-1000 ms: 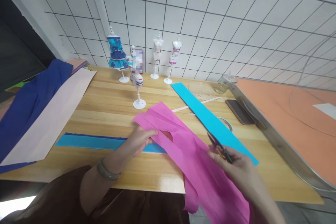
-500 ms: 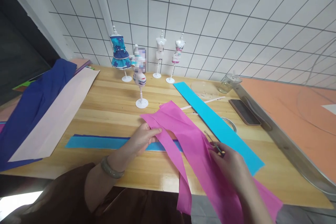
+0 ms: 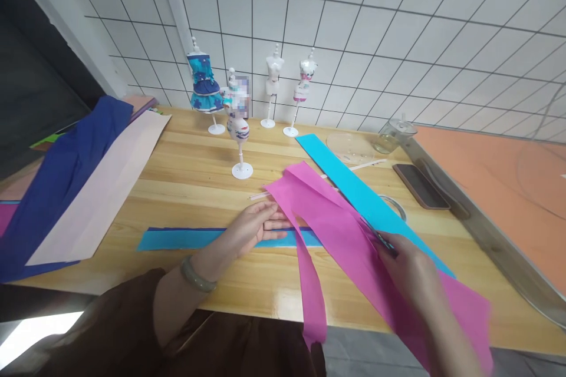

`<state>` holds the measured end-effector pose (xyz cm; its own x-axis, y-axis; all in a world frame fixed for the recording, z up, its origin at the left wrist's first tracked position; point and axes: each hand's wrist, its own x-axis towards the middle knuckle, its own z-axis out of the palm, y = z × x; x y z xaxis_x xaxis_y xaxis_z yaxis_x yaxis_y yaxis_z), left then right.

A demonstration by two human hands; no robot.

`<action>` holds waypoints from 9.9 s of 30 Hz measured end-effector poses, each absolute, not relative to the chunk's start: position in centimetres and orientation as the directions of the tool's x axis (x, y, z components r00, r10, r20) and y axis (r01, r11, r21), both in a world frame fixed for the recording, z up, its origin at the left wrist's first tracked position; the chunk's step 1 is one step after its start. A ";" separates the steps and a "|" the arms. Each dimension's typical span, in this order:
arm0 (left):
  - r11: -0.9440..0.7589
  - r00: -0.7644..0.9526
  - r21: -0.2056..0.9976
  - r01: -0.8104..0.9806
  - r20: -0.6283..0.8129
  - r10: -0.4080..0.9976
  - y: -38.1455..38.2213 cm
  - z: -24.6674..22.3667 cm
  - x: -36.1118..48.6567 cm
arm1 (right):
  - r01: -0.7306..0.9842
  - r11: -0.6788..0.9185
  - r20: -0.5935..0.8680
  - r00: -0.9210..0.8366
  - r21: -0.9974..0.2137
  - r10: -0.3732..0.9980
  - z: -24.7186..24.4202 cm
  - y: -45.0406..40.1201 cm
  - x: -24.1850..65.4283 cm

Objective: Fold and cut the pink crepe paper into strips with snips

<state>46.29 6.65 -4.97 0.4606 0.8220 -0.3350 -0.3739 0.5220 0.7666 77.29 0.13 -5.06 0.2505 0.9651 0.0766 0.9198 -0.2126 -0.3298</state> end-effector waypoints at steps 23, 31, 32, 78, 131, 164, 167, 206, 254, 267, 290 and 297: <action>0.538 0.452 0.790 -0.295 -0.381 0.807 6.6 -4.3 46.0 | 0.841 0.354 0.339 -0.220 -0.409 0.915 -4.8 -2.6 64.1; 0.523 0.421 0.825 -0.211 -0.406 0.811 6.5 -4.6 46.0 | 0.827 0.408 0.334 -0.287 -0.387 0.898 -4.9 -4.6 63.6; 0.521 0.413 0.830 -0.199 -0.411 0.813 6.5 -4.7 46.0 | 0.810 0.406 0.337 -0.275 -0.424 0.901 -4.9 -4.6 63.7; 0.151 0.395 0.934 -0.323 -0.012 0.919 5.5 -3.1 46.3 | 0.431 -0.162 -0.226 -0.102 -0.888 0.969 -0.4 1.4 62.6; 0.166 0.136 0.859 -0.485 -0.113 0.984 6.3 -3.5 45.8 | 0.497 -0.154 -0.221 -0.080 -0.854 0.972 -0.8 2.3 61.7; 0.057 0.024 0.897 -0.438 -0.051 0.998 6.3 -3.9 45.9 | 0.388 -0.122 -0.205 -0.179 -0.913 0.962 -0.1 4.2 59.2; 0.035 -0.008 0.907 -0.420 -0.042 0.999 6.3 -4.0 45.9 | 0.394 -0.142 -0.229 -0.184 -0.908 0.956 -0.4 4.2 59.2; 0.044 0.028 0.912 -0.408 -0.036 0.999 6.2 -3.5 45.9 | 0.523 -0.157 -0.251 -0.115 -0.838 0.961 -0.6 4.8 59.1; 0.066 0.039 0.878 -0.475 -0.054 0.998 6.4 -3.1 45.9 | 0.422 -0.147 -0.232 -0.158 -0.894 0.960 -1.4 7.0 57.9; 0.083 0.047 0.855 -0.512 -0.069 0.997 6.4 -3.1 45.6 | 0.435 -0.101 -0.152 -0.083 -0.895 0.985 0.3 5.2 58.1; 0.186 0.040 0.818 -0.544 -0.196 0.980 6.7 -3.9 45.4 | 0.894 -0.239 0.079 0.289 -0.378 0.954 -3.8 1.3 76.2; 0.240 -0.036 0.828 -0.507 -0.299 0.954 6.6 -4.6 45.5 | 0.896 -0.277 0.256 0.375 -0.347 0.891 1.6 4.9 77.3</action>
